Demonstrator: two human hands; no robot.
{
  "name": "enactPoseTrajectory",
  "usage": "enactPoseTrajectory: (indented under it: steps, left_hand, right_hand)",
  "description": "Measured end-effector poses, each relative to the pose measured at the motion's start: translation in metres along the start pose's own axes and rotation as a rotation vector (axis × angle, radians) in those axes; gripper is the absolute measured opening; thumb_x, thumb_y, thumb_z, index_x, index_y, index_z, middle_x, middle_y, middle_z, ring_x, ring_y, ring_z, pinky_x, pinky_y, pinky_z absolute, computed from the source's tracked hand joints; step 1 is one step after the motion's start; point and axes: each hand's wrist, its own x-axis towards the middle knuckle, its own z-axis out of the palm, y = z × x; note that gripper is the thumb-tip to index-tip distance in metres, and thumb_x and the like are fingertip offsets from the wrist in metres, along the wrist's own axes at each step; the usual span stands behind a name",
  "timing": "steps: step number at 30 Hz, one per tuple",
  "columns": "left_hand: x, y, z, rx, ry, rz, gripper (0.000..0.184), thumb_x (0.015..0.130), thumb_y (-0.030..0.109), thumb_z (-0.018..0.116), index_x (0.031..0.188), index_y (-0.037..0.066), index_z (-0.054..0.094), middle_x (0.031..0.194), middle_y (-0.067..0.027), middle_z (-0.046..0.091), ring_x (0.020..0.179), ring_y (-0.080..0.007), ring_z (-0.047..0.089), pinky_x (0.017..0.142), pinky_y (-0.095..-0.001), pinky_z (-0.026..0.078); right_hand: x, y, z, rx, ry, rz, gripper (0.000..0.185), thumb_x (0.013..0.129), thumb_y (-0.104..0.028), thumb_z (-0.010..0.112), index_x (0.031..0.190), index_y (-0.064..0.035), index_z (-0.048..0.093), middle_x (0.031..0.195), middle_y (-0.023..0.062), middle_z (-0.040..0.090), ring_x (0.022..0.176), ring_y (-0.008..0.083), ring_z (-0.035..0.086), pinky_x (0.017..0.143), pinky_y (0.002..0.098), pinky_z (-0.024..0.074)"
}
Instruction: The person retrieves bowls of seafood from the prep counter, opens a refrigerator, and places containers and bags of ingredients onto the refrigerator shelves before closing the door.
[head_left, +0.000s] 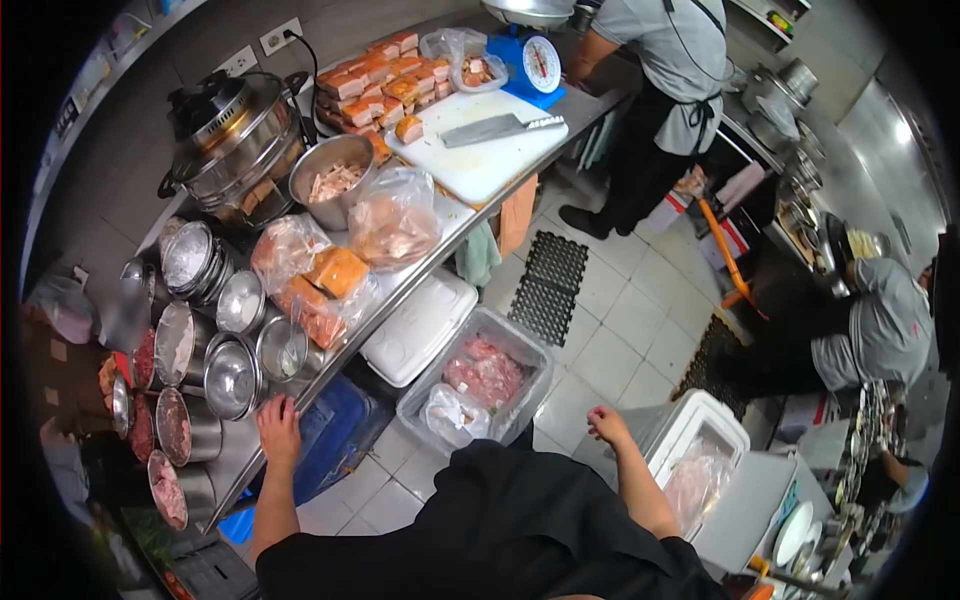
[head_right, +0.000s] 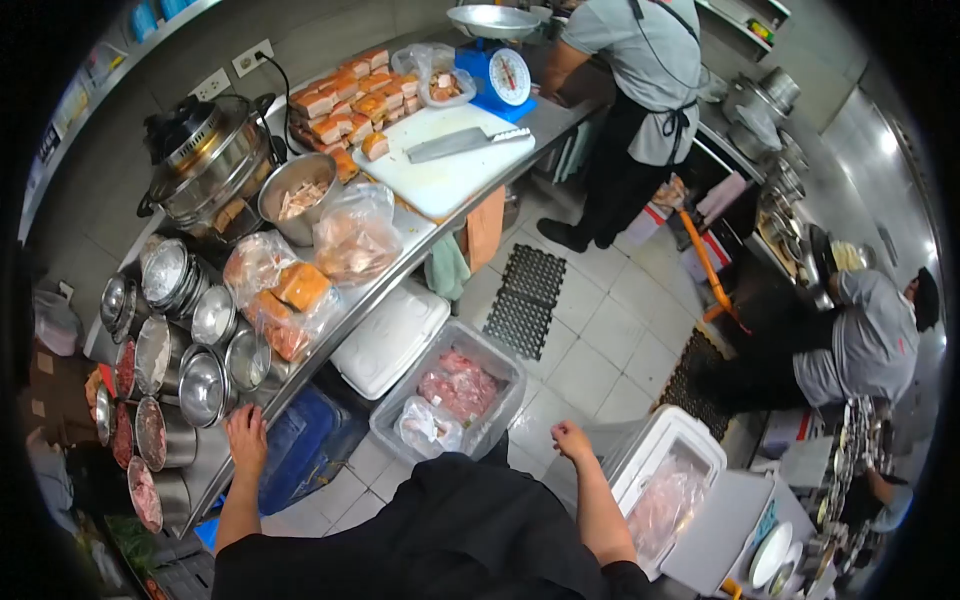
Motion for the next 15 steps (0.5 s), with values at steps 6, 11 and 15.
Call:
enactPoseTrajectory:
  steps: [6,11,15]
  left_hand:
    - [0.009,0.051,0.000,0.055,0.092,-0.300,0.034,0.086,0.012,0.060,0.119,0.008,0.054,0.128,-0.0116,0.051,0.118,-0.0315,0.048,0.098,-0.0446,0.037]
    - [0.028,0.100,0.000,0.109,0.110,-0.537,0.037,0.085,0.011,0.059,0.122,0.008,0.055,0.130,-0.0133,0.051,0.119,-0.0322,0.047,0.099,-0.0442,0.036]
    - [0.049,0.176,0.038,0.124,0.182,-0.804,0.050,0.077,0.020,0.070,0.123,0.010,0.054,0.136,-0.0175,0.047,0.126,-0.0346,0.043,0.106,-0.0446,0.031]
  right_hand:
    - [0.058,0.011,-0.102,0.150,0.018,0.113,0.019,0.090,-0.023,0.055,0.102,-0.0078,0.055,0.089,0.0102,0.064,0.067,0.0214,0.065,0.056,0.0359,0.0522]
    - [0.123,0.018,-0.171,0.133,-0.007,0.153,0.019,0.089,-0.024,0.056,0.102,-0.0096,0.053,0.090,0.0113,0.064,0.068,0.0245,0.065,0.056,0.0410,0.0528]
    - [0.193,0.013,-0.231,0.038,-0.053,0.157,0.022,0.089,-0.025,0.057,0.104,-0.0101,0.052,0.093,0.0123,0.064,0.070,0.0279,0.065,0.058,0.0450,0.0540]
